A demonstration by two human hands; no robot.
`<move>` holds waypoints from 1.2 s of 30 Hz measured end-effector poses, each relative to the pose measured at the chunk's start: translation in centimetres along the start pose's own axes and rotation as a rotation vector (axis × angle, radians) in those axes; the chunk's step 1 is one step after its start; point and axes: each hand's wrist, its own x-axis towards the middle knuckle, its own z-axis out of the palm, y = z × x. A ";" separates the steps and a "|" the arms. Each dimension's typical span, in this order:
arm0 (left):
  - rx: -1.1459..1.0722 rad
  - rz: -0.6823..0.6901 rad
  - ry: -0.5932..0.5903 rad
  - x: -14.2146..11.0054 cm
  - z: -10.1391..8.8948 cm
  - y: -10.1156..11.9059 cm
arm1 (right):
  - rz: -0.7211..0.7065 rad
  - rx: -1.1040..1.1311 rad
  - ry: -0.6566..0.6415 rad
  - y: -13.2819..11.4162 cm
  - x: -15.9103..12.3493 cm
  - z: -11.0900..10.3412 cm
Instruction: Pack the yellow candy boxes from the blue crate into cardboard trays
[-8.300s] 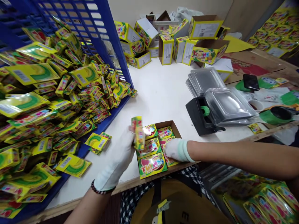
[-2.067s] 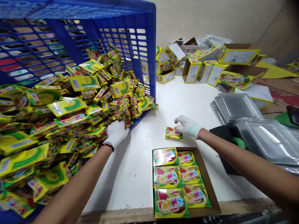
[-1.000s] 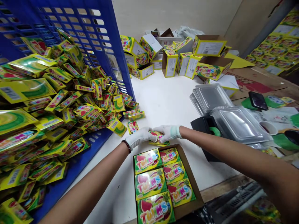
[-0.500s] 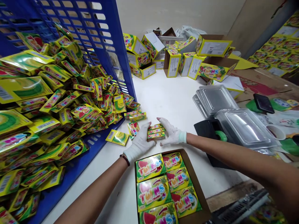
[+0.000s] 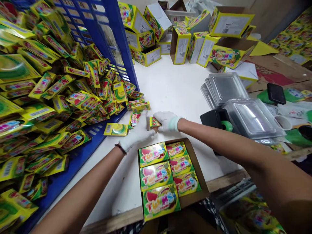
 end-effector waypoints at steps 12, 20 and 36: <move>0.418 0.458 -0.298 -18.2 1.8 11.5 | -0.160 1.187 -0.411 -2.5 -17.6 -4.4; 0.486 0.527 -0.193 -18.7 3.1 8.9 | -0.127 0.301 -0.684 -4.3 -15.1 -2.4; 0.171 0.509 -0.059 -18.8 -0.1 9.7 | -0.187 0.013 -0.141 -8.4 -21.3 3.1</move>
